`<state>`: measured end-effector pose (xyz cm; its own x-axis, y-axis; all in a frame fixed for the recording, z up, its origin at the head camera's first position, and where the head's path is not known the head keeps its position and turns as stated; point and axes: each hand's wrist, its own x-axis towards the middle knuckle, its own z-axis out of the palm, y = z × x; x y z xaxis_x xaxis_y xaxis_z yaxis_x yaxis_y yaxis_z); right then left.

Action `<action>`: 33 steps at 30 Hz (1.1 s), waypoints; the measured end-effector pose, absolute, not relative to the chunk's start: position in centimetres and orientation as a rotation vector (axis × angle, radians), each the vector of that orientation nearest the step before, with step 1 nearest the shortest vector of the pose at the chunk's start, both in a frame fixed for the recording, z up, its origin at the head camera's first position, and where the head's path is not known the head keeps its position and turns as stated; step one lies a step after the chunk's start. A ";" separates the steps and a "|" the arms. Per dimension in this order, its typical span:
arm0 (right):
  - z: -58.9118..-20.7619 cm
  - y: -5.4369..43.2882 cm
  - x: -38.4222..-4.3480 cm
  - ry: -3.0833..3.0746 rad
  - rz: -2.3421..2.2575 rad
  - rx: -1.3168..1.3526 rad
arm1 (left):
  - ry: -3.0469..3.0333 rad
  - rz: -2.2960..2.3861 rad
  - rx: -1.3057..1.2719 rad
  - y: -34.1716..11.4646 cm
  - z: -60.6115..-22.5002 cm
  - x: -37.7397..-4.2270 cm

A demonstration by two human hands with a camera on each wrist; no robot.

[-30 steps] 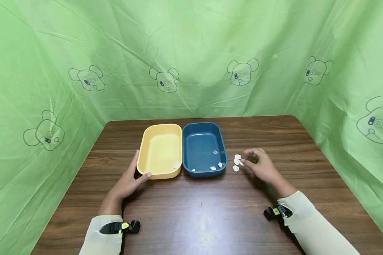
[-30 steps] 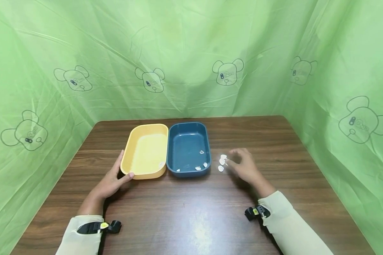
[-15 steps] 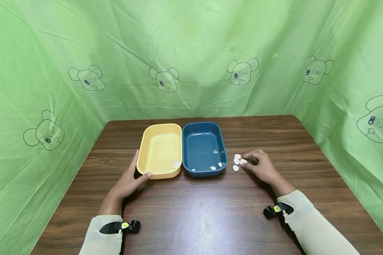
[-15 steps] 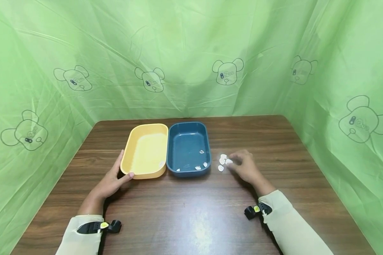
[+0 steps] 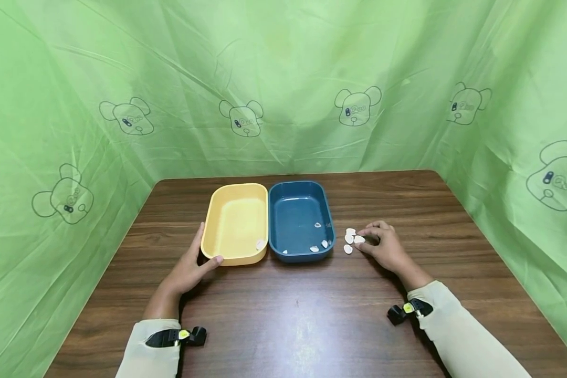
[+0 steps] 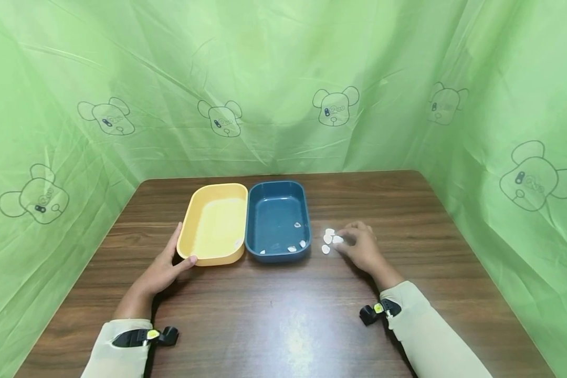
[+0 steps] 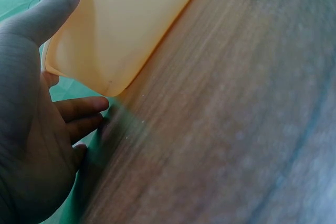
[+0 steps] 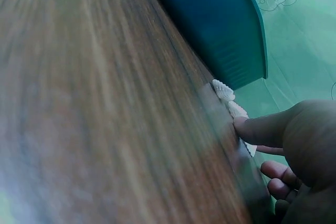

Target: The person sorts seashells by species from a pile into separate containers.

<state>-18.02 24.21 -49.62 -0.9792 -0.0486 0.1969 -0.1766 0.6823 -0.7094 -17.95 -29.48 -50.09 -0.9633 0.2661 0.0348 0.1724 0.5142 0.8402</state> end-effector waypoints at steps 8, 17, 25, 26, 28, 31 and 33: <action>-49.7 24.5 -18.1 -2.712 1.147 0.187 | 2.649 1.444 0.400 -29.3 -50.1 -18.1; -49.7 24.4 -18.2 -2.727 1.104 0.188 | 2.651 1.447 0.390 -29.4 -50.1 -18.1; -49.8 24.2 -18.2 -2.726 1.113 0.181 | 2.657 1.444 0.383 -29.5 -50.3 -18.0; -49.9 24.2 -18.2 -2.725 1.111 0.178 | 2.657 1.443 0.384 -29.5 -50.3 -18.0; -49.9 24.2 -18.2 -2.728 1.112 0.170 | 2.657 1.443 0.386 -29.5 -50.3 -18.0; -49.9 24.1 -18.2 -2.732 1.115 0.161 | 2.654 1.447 0.386 -29.5 -50.3 -18.0; -49.9 24.2 -18.2 -2.736 1.119 0.154 | 2.653 1.447 0.383 -29.5 -50.3 -18.0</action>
<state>-18.17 24.15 -49.95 -0.9782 -0.0269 0.2059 -0.1635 0.7112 -0.6837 -17.96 -29.50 -50.25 -0.9639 0.2638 0.0364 0.1735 0.5182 0.8375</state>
